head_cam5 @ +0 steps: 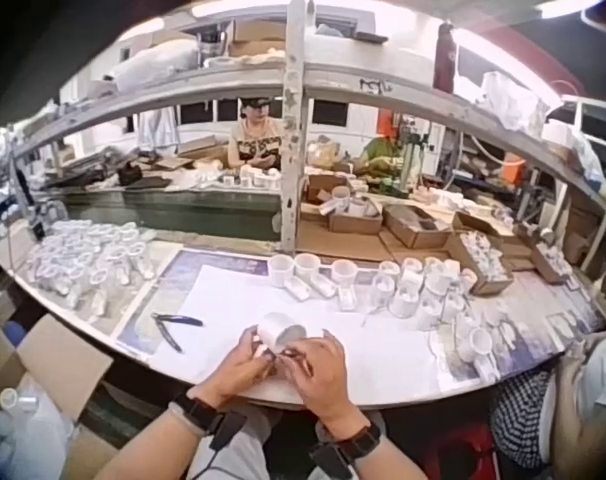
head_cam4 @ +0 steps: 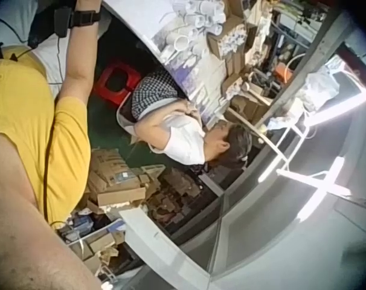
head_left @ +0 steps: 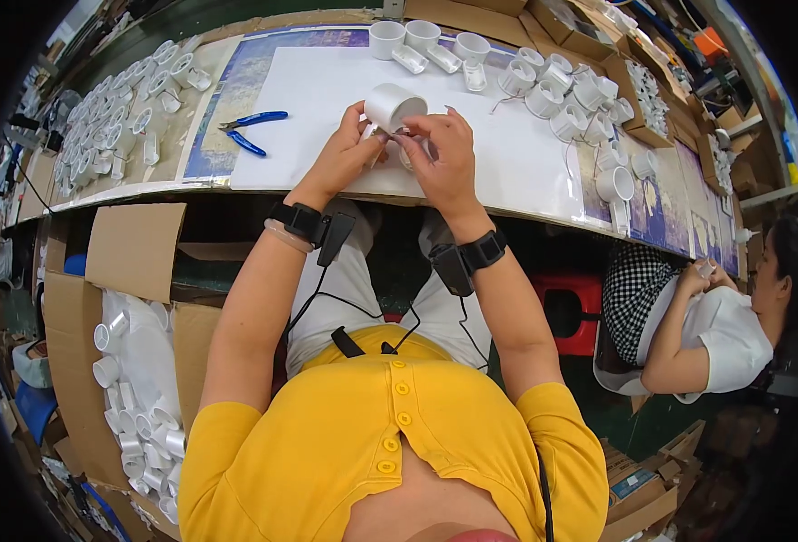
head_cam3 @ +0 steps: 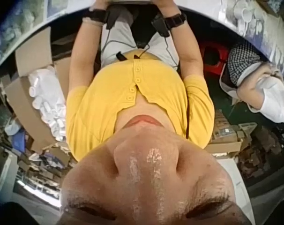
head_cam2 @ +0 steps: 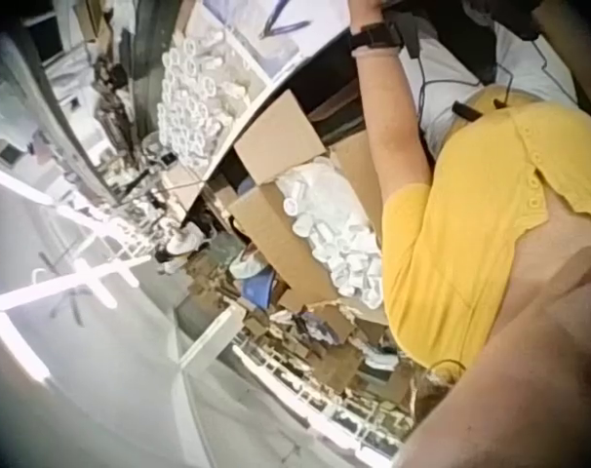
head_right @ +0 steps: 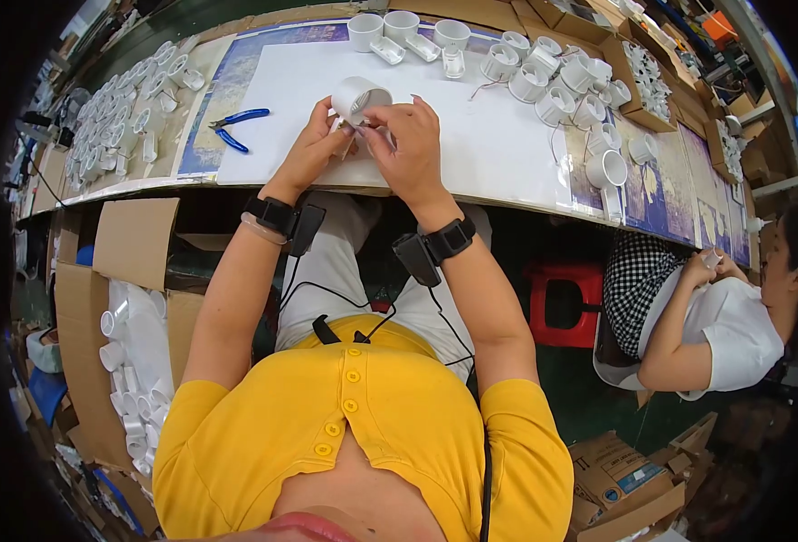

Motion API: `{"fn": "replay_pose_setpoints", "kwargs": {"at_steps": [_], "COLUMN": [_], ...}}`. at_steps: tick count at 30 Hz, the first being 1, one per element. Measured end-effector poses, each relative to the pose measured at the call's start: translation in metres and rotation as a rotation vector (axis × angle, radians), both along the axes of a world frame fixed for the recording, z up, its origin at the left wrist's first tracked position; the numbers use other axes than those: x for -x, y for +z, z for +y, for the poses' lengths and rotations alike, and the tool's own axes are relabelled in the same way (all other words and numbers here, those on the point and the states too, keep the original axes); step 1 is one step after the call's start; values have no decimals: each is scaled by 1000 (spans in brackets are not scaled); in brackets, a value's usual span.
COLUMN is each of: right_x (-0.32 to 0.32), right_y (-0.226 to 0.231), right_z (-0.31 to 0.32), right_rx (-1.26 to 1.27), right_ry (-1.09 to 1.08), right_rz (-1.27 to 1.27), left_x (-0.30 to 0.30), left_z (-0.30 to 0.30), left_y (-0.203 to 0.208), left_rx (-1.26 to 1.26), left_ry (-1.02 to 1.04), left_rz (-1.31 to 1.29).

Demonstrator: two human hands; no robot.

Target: The person picks up a white plastic housing and a fan, threads the wires through the housing, and snaps the fan into place. They then pick up blue shears to trim the plastic on another housing before fitting a fan into it.

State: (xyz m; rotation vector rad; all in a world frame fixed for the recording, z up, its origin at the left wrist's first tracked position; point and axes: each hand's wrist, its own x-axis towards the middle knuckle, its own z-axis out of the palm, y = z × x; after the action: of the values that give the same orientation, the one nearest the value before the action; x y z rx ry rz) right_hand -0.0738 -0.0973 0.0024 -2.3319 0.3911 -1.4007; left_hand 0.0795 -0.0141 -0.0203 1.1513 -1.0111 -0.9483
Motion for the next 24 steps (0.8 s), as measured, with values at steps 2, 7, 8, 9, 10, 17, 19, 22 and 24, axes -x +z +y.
{"fn": "replay_pose_setpoints", "kwargs": {"at_steps": [2,7,8,9,10,17,19,22,24], "right_x": [1,4,4,3,3,-1,-2,-4,-6], "right_y": [-1,-4,-3,-2,0,14,15,16,16], "right_z": [0,3,6,7,8,-3,-9,-10,-10], "right_rx": [-22,-44,-38,-42,-26,-10,14,50,98], "right_ry": [5,-62,-101,-101,-128,-125,-107,-84,-58], "right_rz": [-3,-8,-5,-6,-3,61,119,177,231], "left_x": [-1,-2,-2,-2,-2,-4,-3,-2,-2], "left_z": [2,2,3,3,3,4,5,5,4], "left_y": [-1,2,3,3,4,4,7,7,6], "left_rx": [0,-11,-21,-25,-9,24,29,46,77], "left_ry": [-14,-55,-61,-61,-57,-60,-55,-54,-57], "left_rz": [0,13,21,20,29,62,78,102,131]}}
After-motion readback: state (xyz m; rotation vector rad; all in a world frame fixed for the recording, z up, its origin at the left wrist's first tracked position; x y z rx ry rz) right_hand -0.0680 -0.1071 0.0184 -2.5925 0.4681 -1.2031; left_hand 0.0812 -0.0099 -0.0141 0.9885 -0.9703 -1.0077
